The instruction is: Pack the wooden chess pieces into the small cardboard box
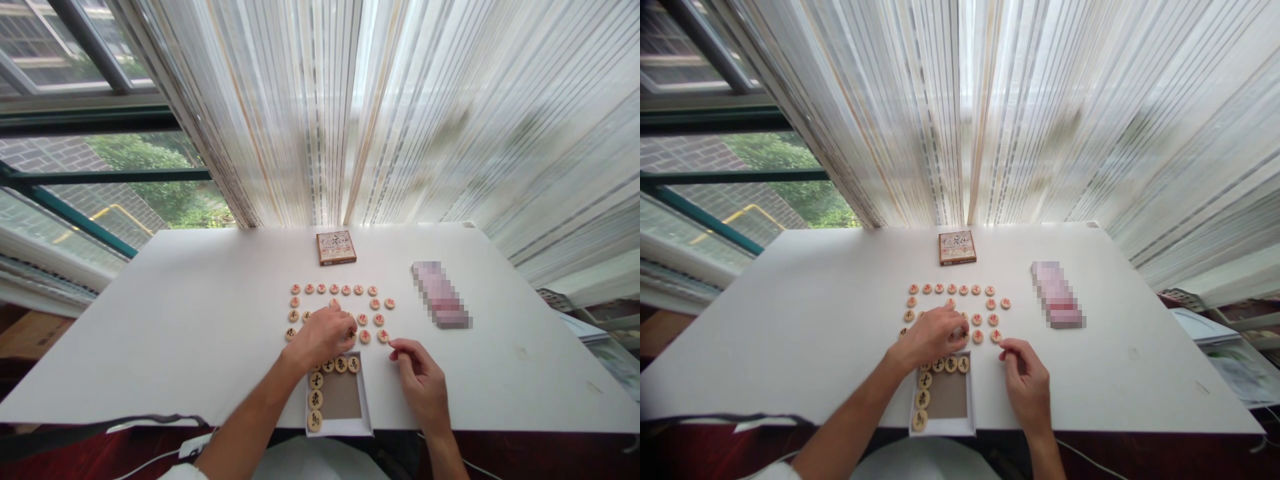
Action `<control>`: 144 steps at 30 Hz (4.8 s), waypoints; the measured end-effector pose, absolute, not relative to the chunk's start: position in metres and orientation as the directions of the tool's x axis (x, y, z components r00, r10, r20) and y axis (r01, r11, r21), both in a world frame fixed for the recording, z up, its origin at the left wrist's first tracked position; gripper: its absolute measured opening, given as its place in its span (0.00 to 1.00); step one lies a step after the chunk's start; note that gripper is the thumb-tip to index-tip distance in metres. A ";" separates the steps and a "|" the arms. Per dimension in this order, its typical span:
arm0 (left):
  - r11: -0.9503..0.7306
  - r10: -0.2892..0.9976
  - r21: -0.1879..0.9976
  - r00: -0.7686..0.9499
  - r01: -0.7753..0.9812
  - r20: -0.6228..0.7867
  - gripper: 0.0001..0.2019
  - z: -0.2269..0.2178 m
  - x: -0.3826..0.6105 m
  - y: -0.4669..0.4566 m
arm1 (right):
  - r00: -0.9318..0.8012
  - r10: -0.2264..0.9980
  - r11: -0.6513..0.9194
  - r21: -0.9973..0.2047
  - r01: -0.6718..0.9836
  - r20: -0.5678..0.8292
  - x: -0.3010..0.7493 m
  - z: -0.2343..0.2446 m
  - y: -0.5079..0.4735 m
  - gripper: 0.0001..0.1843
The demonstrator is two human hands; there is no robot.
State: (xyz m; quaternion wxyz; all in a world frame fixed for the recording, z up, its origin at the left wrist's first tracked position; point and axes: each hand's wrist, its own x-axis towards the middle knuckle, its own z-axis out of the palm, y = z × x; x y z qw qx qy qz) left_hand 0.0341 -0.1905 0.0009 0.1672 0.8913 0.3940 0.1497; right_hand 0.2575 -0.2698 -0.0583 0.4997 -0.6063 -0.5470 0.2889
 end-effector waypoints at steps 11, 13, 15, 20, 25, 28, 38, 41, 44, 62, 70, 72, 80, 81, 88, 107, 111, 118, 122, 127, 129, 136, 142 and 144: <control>-0.542 0.801 0.703 0.537 0.461 0.265 0.08 0.025 0.006 -0.206 | 0.232 0.951 0.106 -0.922 0.373 0.203 0.257 -0.058 -0.267 0.10; -0.498 0.819 0.774 0.504 0.390 0.273 0.10 0.026 0.000 -0.216 | 0.234 0.949 0.111 -0.918 0.380 0.211 0.256 -0.057 -0.268 0.09; -0.468 0.831 0.810 0.488 0.352 0.267 0.11 0.025 -0.004 -0.226 | 0.235 0.942 0.131 -0.908 0.398 0.239 0.253 -0.055 -0.272 0.09; -0.416 0.853 0.860 0.455 0.297 0.255 0.12 0.015 -0.008 -0.250 | 0.114 0.960 0.202 -0.917 0.345 0.255 0.229 -0.040 -0.289 0.08; -0.356 0.885 0.904 0.396 0.235 0.245 0.13 0.006 -0.006 -0.265 | -0.017 0.989 0.146 -0.951 0.273 0.148 0.200 -0.022 -0.300 0.09; -0.345 0.884 0.921 0.393 0.184 0.253 0.11 0.002 -0.003 -0.270 | -0.049 0.994 0.107 -0.974 0.201 0.099 0.191 -0.021 -0.303 0.08; -0.225 0.908 0.952 0.398 0.209 0.127 0.13 -0.007 -0.011 -0.280 | -0.103 0.994 0.040 -0.987 0.155 0.024 0.181 -0.015 -0.307 0.08; -0.169 0.917 0.961 0.393 0.219 0.072 0.13 -0.007 -0.013 -0.284 | -0.123 0.992 0.037 -0.989 0.145 0.019 0.178 -0.012 -0.307 0.08; -0.140 0.923 0.968 0.383 0.210 0.050 0.13 -0.006 -0.016 -0.285 | -0.158 0.987 0.052 -0.988 0.146 0.029 0.176 -0.009 -0.307 0.09; -0.277 0.888 0.934 0.431 0.224 0.160 0.15 -0.005 -0.020 -0.289 | -0.168 0.982 -0.063 -0.986 0.154 -0.089 0.174 -0.007 -0.301 0.11; -0.211 0.906 0.949 0.412 0.234 0.099 0.15 -0.008 -0.019 -0.289 | -0.160 0.985 -0.031 -0.986 0.167 -0.058 0.177 -0.007 -0.305 0.11; -0.198 0.917 0.951 0.387 0.236 0.095 0.15 -0.011 -0.019 -0.289 | -0.181 0.982 -0.036 -0.990 0.137 -0.061 0.178 -0.005 -0.306 0.11; -0.113 0.931 0.967 0.363 0.227 0.024 0.14 -0.008 -0.019 -0.287 | -0.214 0.977 0.027 -0.992 0.122 0.000 0.181 -0.005 -0.309 0.12; -0.107 0.931 0.969 0.364 0.225 0.018 0.15 -0.007 -0.019 -0.287 | -0.211 0.977 0.029 -0.992 0.126 0.002 0.181 -0.006 -0.308 0.11; -0.064 0.930 0.982 0.369 0.179 -0.007 0.12 0.002 -0.018 -0.289 | -0.243 0.969 0.096 -0.977 0.190 0.048 0.180 -0.005 -0.305 0.11; -0.062 0.947 0.952 0.318 0.300 -0.039 0.10 0.005 -0.012 -0.290 | -0.247 0.936 0.327 -0.880 0.344 0.251 0.174 -0.020 -0.307 0.08; -0.091 0.945 0.954 0.326 0.284 -0.007 0.12 0.007 -0.013 -0.290 | -0.250 0.939 0.314 -0.883 0.348 0.235 0.176 -0.023 -0.305 0.09; -0.082 0.940 0.968 0.341 0.238 -0.004 0.14 0.009 -0.014 -0.293 | -0.181 0.957 0.275 -0.899 0.340 0.224 0.175 -0.022 -0.303 0.10; -0.047 0.940 0.980 0.340 0.193 -0.021 0.13 0.005 -0.014 -0.294 | -0.175 0.964 0.247 -0.919 0.307 0.201 0.174 -0.019 -0.303 0.11; -0.048 0.947 0.978 0.319 0.205 -0.020 0.12 0.003 -0.014 -0.294 | -0.169 0.977 0.166 -0.959 0.229 0.129 0.174 -0.014 -0.304 0.12; -0.057 0.943 0.976 0.332 0.209 -0.016 0.12 0.004 -0.014 -0.294 | -0.178 0.979 0.131 -0.973 0.189 0.097 0.175 -0.014 -0.304 0.13; -0.137 0.933 0.951 0.359 0.278 0.029 0.13 0.002 -0.015 -0.295 | -0.201 0.980 0.030 -0.992 0.123 0.004 0.176 -0.016 -0.301 0.11; -0.186 0.924 0.940 0.376 0.288 0.067 0.13 0.000 -0.012 -0.296 | -0.170 0.985 -0.004 -0.990 0.140 -0.028 0.176 -0.015 -0.302 0.10; -0.188 0.923 0.938 0.379 0.293 0.066 0.11 0.001 -0.011 -0.296 | -0.158 0.987 -0.007 -0.989 0.151 -0.031 0.178 -0.015 -0.303 0.10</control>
